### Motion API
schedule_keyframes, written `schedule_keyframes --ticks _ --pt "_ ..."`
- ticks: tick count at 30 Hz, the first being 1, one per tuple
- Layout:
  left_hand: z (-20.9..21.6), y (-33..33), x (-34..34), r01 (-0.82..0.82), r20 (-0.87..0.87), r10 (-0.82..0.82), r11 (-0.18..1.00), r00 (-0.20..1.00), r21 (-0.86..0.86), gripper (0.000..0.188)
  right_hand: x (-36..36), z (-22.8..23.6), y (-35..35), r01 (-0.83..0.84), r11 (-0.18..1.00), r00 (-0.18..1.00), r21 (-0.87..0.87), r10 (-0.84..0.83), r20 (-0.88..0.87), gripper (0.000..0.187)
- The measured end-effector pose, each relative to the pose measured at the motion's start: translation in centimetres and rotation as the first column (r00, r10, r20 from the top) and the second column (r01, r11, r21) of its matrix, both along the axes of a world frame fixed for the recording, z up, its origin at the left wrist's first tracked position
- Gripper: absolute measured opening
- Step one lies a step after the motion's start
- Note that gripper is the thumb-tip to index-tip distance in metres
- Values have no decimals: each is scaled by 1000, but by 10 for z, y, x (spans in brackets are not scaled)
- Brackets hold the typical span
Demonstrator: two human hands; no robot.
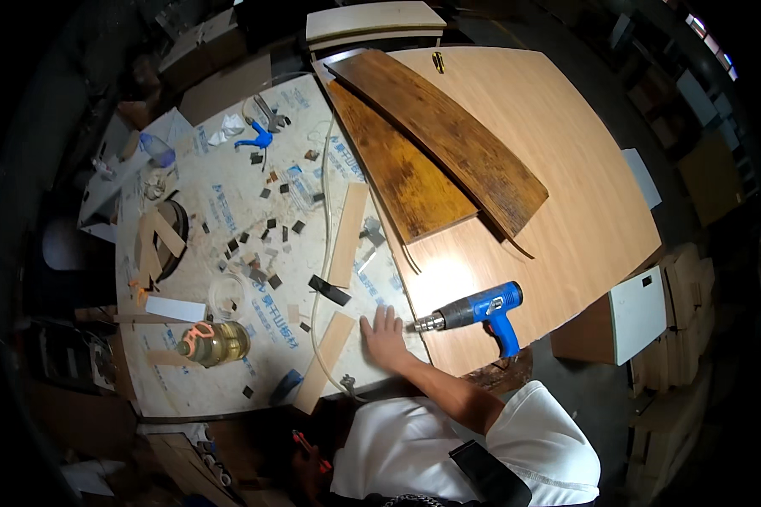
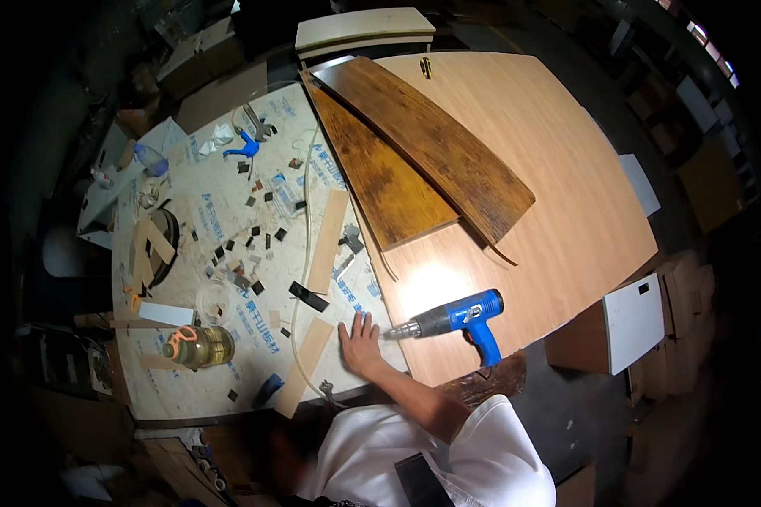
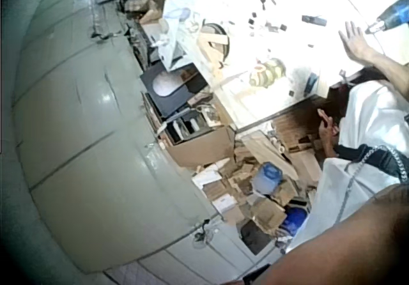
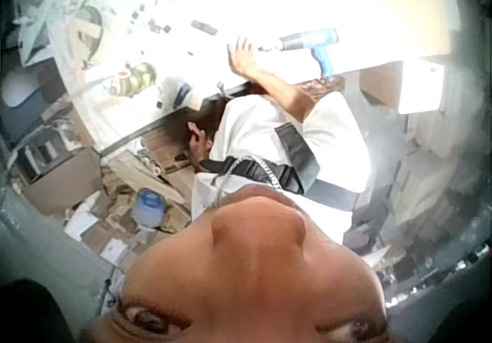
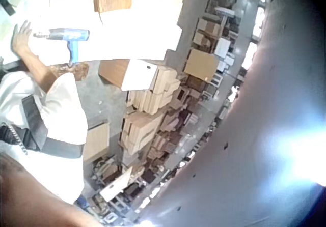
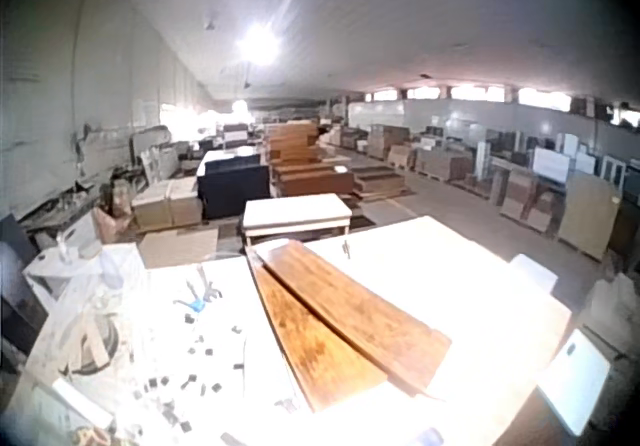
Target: The person uses a utility knife to score and cut a large black sheet of material on a workbench. They walk through a cluttered workshop to retrieve a replacement blade, change the blade in the knife, and then resume cutting the material.
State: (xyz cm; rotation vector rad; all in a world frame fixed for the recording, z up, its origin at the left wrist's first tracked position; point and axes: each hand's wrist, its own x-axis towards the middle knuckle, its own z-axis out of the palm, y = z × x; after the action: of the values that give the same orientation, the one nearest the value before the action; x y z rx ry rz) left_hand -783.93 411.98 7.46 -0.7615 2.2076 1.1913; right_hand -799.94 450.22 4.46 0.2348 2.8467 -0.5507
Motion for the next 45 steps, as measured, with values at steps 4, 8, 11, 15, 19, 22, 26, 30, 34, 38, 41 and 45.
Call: schedule_keyframes --ticks 4,8,11,15,19,22,26,30,34,38,41,45 --pt "41 18 -29 1 -14 0 999 1000 32 28 1 -8 0 16 1000 1000 18 -16 -26 59" --pt "45 24 -24 -39 -108 46 997 993 61 28 -2 8 3 -25 999 997 -25 26 70 61" --pt "31 11 -13 -34 -56 37 998 998 56 30 -8 20 4 -39 998 992 -57 46 121 61" --pt "35 17 -9 -77 -68 73 995 995 -57 31 -6 -1 2 -40 993 996 -115 49 74 63" --pt "2 -13 -4 -97 -166 79 990 983 -105 33 -17 15 -10 -48 991 981 -124 70 181 66" --pt "-17 -16 -26 -85 -253 91 996 963 34 28 -16 -25 7 4 1000 990 -9 -2 139 73" --pt "10 -46 -42 -37 -259 50 998 965 58 26 -15 -49 -1 -61 998 981 29 55 189 101" --pt "41 -80 -76 -34 -96 29 998 995 -51 36 -16 -70 12 -102 989 972 104 77 220 91" --pt "-18 -189 -68 47 108 -48 999 993 11 37 -20 -47 1 -11 986 948 168 -44 316 86" --pt "-70 -287 -61 32 141 -37 999 989 34 36 -36 10 -33 298 955 908 -1 -284 -307 55" --pt "-116 -339 -54 -196 72 194 980 978 30 34 -74 90 -87 421 826 576 -375 -562 -593 38" --pt "-37 -410 -99 -334 190 323 942 927 25 26 -149 235 -250 169 889 465 -425 -452 -761 35"
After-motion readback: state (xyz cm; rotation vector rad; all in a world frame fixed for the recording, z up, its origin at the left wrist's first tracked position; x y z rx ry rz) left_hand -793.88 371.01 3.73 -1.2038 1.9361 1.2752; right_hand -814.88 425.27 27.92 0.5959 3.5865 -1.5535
